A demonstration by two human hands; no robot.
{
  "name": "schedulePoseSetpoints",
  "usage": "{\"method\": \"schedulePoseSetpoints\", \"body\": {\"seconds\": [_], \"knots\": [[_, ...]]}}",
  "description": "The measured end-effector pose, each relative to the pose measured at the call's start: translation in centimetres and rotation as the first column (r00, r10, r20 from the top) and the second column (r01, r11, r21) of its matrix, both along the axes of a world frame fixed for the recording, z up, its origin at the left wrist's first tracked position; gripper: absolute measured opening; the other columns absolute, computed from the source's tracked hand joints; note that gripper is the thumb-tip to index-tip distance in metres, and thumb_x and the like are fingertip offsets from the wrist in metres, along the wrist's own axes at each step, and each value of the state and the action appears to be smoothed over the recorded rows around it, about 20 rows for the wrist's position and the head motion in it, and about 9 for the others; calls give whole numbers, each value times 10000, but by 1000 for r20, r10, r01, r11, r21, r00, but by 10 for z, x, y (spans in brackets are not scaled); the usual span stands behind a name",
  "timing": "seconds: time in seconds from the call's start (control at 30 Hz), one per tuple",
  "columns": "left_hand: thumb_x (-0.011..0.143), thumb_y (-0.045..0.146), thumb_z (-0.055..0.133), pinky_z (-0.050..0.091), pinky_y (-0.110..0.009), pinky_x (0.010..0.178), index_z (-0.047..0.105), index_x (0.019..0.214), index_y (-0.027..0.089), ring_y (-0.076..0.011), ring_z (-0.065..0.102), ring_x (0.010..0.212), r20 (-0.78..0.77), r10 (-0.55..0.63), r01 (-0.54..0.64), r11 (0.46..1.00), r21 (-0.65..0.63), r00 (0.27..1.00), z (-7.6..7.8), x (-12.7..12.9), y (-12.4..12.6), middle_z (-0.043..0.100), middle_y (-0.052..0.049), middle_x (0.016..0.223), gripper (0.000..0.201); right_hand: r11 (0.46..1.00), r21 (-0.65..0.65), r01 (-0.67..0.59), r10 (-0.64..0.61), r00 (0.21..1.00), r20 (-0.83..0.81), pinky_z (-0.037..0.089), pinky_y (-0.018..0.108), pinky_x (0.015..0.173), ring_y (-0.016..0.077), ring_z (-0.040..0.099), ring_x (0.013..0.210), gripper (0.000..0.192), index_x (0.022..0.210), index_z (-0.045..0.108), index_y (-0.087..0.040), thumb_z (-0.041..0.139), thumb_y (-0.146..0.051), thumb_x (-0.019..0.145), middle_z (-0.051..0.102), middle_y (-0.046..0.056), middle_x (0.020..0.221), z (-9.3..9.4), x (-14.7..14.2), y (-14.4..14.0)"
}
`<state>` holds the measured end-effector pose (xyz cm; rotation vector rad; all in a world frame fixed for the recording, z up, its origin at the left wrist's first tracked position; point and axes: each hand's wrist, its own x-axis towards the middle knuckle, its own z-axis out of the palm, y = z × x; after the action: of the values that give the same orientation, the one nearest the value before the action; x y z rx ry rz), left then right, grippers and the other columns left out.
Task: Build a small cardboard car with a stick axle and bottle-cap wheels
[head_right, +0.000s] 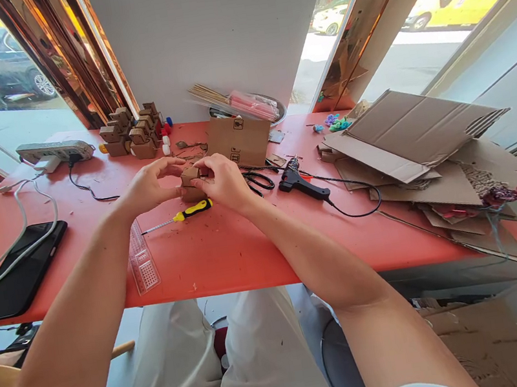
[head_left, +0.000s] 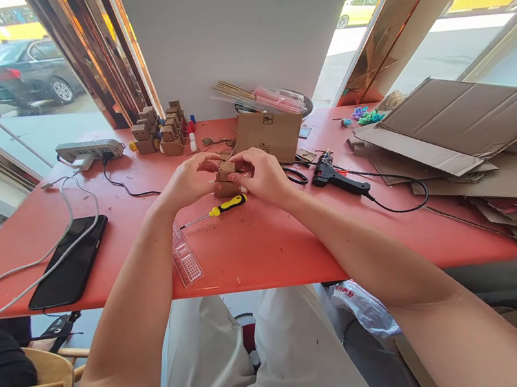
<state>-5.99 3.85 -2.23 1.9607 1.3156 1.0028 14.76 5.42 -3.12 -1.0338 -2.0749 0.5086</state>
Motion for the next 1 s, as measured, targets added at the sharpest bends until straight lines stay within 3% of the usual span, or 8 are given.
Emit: {"method": "schedulePoseSetpoints", "body": {"seconds": [0.3, 0.43, 0.5, 0.57, 0.67, 0.73, 0.87, 1.0], "knots": [[599, 270, 790, 583, -448, 1061, 753, 1166, 239, -315, 767, 1189, -49, -79, 75, 995, -70, 996, -7, -5, 6, 818, -68, 1225, 570, 1000, 1, -14, 14, 1000, -16, 579, 399, 906, 254, 696, 941, 229, 1067, 816, -227, 784, -310, 857, 771, 74, 1029, -5, 2, 5], [565, 327, 874, 580, -463, 1084, 773, 1109, 226, -320, 752, 1214, 58, -63, 68, 995, -80, 996, 0, -7, 1, 823, -78, 1225, 563, 1000, -8, -12, 12, 1000, -3, 574, 408, 922, 257, 690, 943, 248, 1093, 811, -219, 784, -295, 859, 776, 68, 999, -4, 1, 4], [586, 336, 900, 595, -442, 1065, 783, 1018, 235, -281, 772, 1135, 186, 11, -3, 999, -48, 982, 6, -7, -1, 843, -49, 1112, 459, 1000, -15, -10, 10, 1000, 7, 571, 410, 928, 256, 689, 942, 265, 1114, 810, -209, 782, -290, 864, 774, 69, 992, -3, 0, 3], [666, 308, 890, 617, -392, 1002, 769, 894, 253, -201, 778, 958, 395, 148, -156, 988, -10, 907, 14, -7, -2, 830, 5, 921, 264, 1000, -15, -7, 7, 1000, 11, 572, 407, 919, 252, 689, 933, 275, 1133, 810, -212, 775, -298, 874, 772, 71, 1009, -3, 0, 2], [838, 232, 808, 601, -296, 805, 702, 808, 256, -78, 633, 636, 696, 339, -418, 907, -62, 633, 25, -9, 0, 714, 75, 700, 113, 1000, -4, -2, 2, 1000, 17, 573, 404, 907, 252, 690, 928, 276, 1144, 811, -223, 770, -319, 888, 766, 72, 1019, -4, 1, 2], [939, 237, 740, 532, -263, 674, 652, 821, 249, -48, 481, 509, 766, 394, -490, 864, -119, 508, 30, -11, 1, 618, 101, 634, 148, 1000, -3, -1, 1, 1000, 17, 574, 403, 909, 255, 690, 931, 281, 1148, 811, -221, 774, -326, 889, 763, 71, 1000, -5, 2, 3], [1020, 503, 671, 465, -271, 622, 539, 758, 245, -60, 345, 468, 750, 440, -501, 849, -168, 494, 33, -16, 1, 412, 112, 557, 391, 1000, -14, -15, 15, 1000, -7, 578, 395, 906, 247, 689, 920, 276, 1143, 814, -233, 777, -320, 883, 763, 63, 999, -6, 3, 5], [1016, 775, 459, 470, -297, 653, 438, 705, 258, -88, 406, 507, 628, 518, -496, 837, -231, 581, 27, -21, 3, 290, 93, 516, 604, 999, -34, -14, 14, 1000, -4, 578, 383, 893, 237, 685, 905, 274, 1135, 819, -230, 773, -325, 882, 751, 66, 1006, -5, 3, 4]]}}
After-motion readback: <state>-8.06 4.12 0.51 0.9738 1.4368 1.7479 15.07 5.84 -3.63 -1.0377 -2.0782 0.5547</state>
